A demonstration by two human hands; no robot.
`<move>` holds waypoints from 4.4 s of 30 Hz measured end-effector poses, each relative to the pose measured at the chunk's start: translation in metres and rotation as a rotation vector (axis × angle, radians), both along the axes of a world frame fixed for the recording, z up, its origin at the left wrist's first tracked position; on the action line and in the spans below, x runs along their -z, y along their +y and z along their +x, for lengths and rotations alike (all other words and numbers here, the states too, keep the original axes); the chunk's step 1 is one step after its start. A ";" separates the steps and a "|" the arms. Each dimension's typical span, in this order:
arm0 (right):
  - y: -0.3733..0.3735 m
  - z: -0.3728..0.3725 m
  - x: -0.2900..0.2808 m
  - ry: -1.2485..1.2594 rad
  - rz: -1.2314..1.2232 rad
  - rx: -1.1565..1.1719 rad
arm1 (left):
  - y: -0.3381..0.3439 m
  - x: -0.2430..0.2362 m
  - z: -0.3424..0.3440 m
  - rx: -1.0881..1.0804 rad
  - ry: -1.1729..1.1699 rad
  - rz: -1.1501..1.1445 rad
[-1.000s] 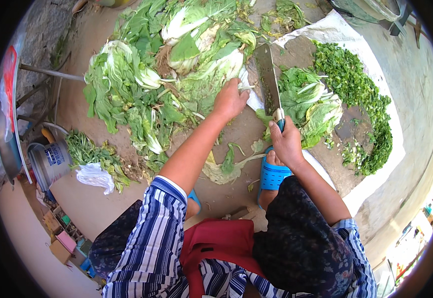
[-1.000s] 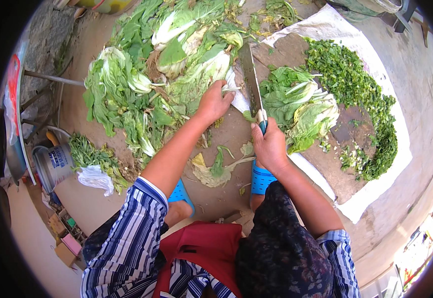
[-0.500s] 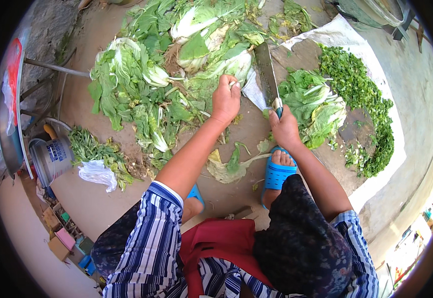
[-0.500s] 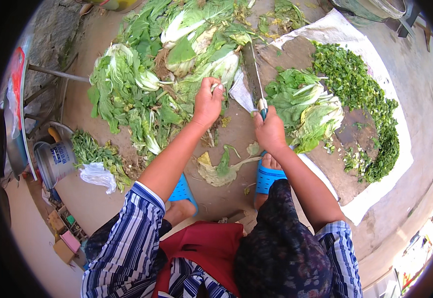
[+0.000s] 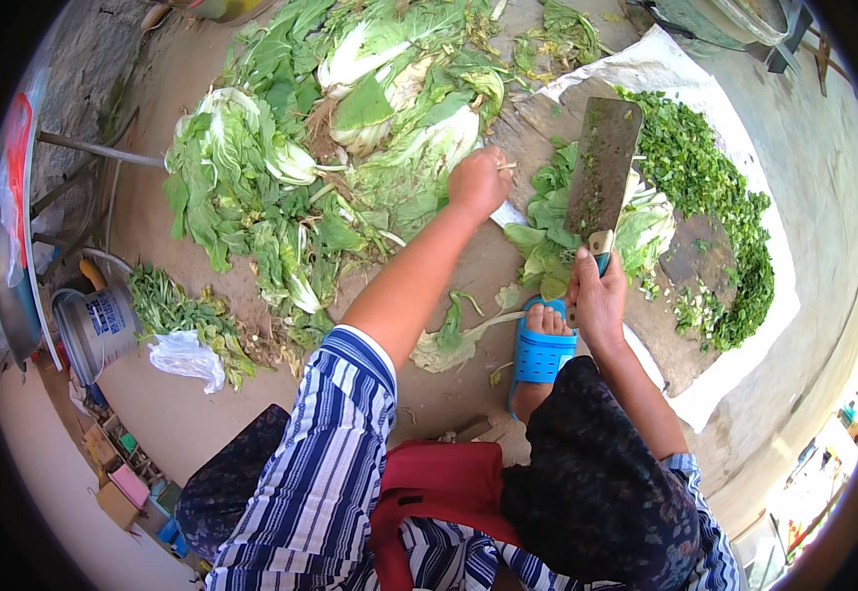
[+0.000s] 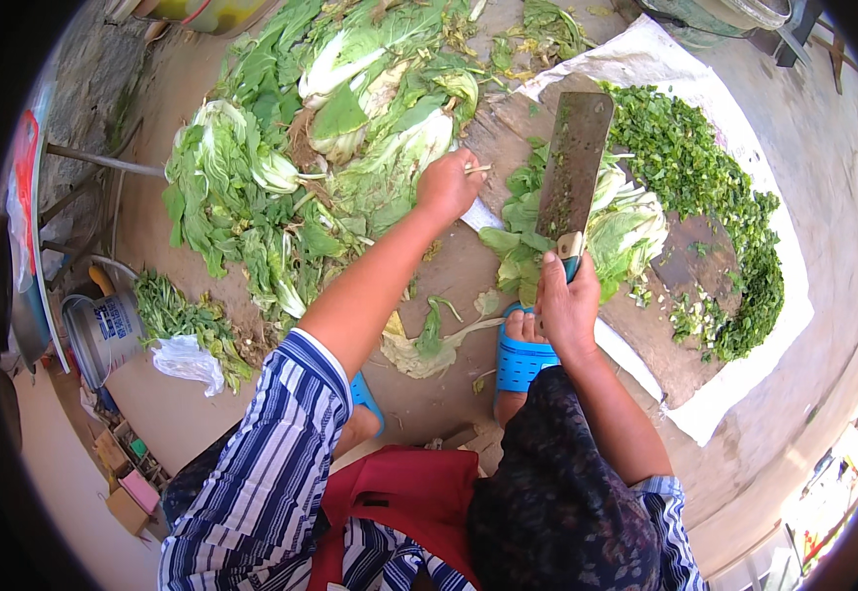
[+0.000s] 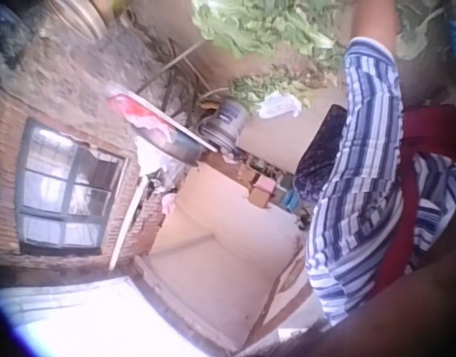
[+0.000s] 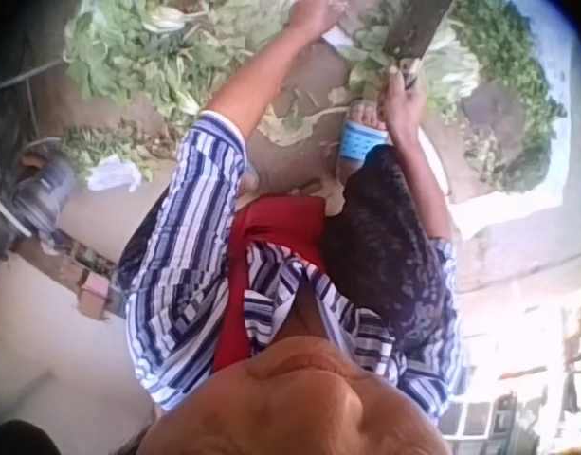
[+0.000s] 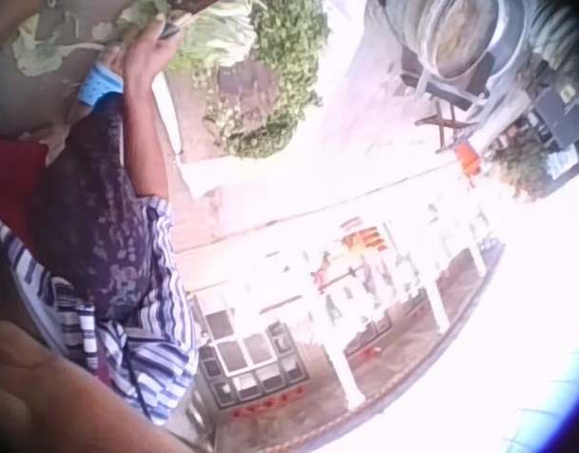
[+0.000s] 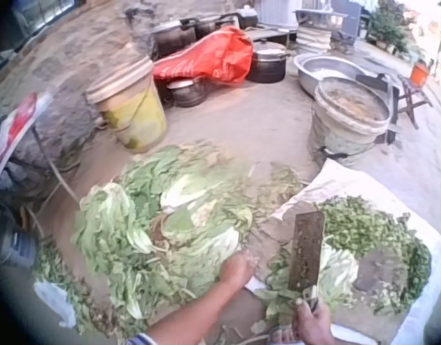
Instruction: The person sits on the floor and uses a large knife to chop leafy green vegetables. They repeatedly pick up vegetable stalks, cut them into smaller pieces, and place the chopped pieces onto a white sheet on the floor.
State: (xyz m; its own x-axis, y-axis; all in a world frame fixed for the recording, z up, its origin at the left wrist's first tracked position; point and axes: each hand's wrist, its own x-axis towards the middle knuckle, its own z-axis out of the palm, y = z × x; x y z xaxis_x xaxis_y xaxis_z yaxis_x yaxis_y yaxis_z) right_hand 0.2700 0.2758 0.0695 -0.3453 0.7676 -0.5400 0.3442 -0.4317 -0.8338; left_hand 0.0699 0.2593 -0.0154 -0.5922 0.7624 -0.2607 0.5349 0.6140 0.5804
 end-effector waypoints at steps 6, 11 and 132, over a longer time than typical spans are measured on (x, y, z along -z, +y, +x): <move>0.005 0.011 -0.008 0.074 -0.002 0.120 | 0.018 -0.048 -0.062 -0.893 -0.276 0.413; 0.015 0.011 -0.019 0.156 -0.012 0.250 | 0.031 -0.046 0.001 -0.345 -0.296 0.214; 0.024 -0.057 0.053 -0.354 0.430 -0.498 | -0.022 0.017 0.003 0.190 0.364 0.272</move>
